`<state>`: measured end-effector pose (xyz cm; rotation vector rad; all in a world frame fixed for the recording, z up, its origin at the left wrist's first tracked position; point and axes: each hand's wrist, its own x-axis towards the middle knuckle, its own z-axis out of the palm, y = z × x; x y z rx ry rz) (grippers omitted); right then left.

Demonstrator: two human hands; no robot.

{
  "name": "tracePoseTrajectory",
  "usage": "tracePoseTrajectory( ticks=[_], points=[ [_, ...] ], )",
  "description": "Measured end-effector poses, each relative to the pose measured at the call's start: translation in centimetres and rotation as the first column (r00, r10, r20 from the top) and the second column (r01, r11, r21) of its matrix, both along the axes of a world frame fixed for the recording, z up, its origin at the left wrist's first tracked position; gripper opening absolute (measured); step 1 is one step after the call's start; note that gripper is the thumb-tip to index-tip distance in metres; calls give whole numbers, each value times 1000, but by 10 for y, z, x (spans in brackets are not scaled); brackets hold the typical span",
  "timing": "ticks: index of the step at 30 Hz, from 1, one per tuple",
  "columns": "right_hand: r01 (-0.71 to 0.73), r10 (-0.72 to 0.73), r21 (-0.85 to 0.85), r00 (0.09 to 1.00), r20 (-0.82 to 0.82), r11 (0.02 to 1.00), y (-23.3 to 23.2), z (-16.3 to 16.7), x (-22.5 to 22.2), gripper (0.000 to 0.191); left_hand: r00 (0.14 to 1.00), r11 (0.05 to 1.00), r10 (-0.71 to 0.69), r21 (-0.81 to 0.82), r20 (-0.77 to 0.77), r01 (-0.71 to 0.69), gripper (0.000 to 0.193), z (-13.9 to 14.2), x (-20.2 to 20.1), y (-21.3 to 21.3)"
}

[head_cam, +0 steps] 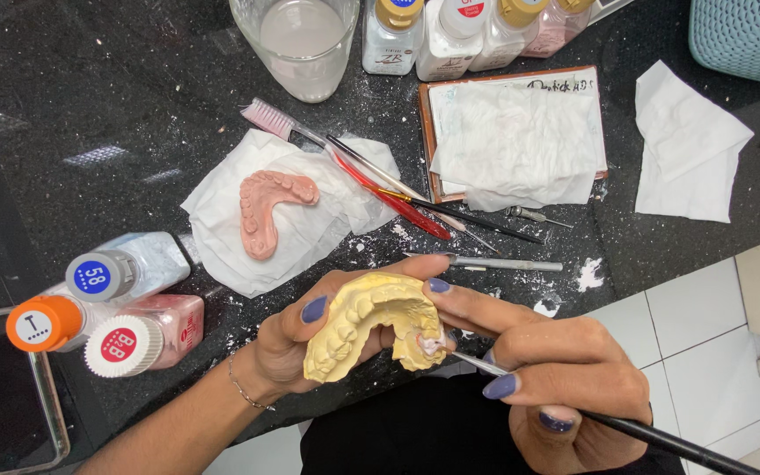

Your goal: The person holds a yellow dental stone model of an upper denture in one hand and uses a fine brush to apply and shape white porcelain/ceramic material onto the teeth of the model. They occasionally dip the brush in liquid, rotate the model, and continue building up material on the tooth area throughout the episode.

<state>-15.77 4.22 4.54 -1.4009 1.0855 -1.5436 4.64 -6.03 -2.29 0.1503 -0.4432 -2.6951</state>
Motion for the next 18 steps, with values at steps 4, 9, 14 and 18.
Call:
tracePoseTrajectory(
  ticks=[4, 9, 14, 18],
  points=[
    [7, -6, 27, 999, -42, 1000, 2, 3, 1, 20, 1000, 1000, 20, 9, 1, -20, 110, -1, -1, 1],
    [5, -3, 31, 998, -55, 1000, 3, 2, 0, 18, 999, 999, 39, 25, 1, -39, 108, -2, -1, 2],
    [32, -32, 20, 999, -1, 999, 4, 2, 2, 19, 1000, 1000, 6, 8, -2, -6, 112, -2, 0, 1],
    [30, -30, 23, 999, -22, 999, 3, 4, 4, 19, 1000, 1000, 0, 7, 8, 0, 116, 0, 1, 1]
  ],
)
